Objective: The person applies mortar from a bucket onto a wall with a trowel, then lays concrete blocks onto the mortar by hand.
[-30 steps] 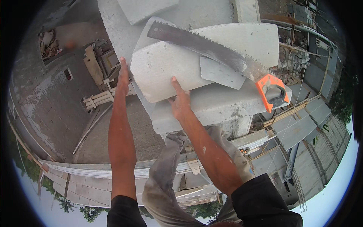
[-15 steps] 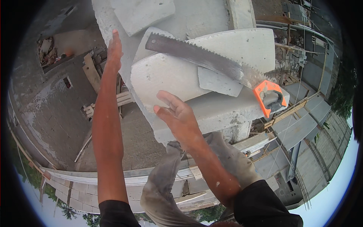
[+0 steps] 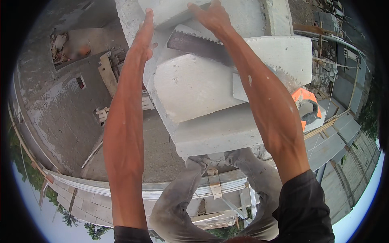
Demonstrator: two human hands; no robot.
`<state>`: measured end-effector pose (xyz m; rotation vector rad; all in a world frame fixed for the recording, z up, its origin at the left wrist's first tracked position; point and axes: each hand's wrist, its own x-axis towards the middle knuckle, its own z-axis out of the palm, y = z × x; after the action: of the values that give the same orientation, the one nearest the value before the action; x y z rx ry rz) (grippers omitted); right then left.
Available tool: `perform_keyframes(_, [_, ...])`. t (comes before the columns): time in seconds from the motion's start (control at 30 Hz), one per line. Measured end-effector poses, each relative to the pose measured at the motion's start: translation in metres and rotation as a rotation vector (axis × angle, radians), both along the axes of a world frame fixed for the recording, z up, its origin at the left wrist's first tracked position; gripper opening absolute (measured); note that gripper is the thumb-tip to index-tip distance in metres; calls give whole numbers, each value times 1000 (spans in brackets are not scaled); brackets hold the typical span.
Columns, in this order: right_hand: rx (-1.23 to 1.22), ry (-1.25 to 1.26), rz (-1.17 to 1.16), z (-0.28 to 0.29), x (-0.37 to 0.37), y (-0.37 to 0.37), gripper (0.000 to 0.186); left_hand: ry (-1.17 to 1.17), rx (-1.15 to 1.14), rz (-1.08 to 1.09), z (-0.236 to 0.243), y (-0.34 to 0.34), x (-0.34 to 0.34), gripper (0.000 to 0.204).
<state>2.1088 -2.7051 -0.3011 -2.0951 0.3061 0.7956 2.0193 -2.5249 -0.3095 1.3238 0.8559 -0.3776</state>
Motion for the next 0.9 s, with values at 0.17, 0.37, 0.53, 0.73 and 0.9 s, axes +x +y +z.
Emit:
perform_keyframes(0.17, [-188,-481,237,-3,47,-19,91,-188,-365,437,13,-35,31,97])
perform_keyframes(0.37, [-14,-464,101,22,54,15,92,77,-264,479,24,6,60,73])
perform_keyframes(0.53, [100,-319,330,61,29,9,93,191,-184,515,69,34,34,70])
perform_keyframes(0.73, [394,-588,95,163,-86,-24,72,-69,-106,566,190,-15,-93,75])
perform_keyframes(0.9, [274,-474,-91,224,-208,-65,55,28,-66,498,253,-71,-192,69])
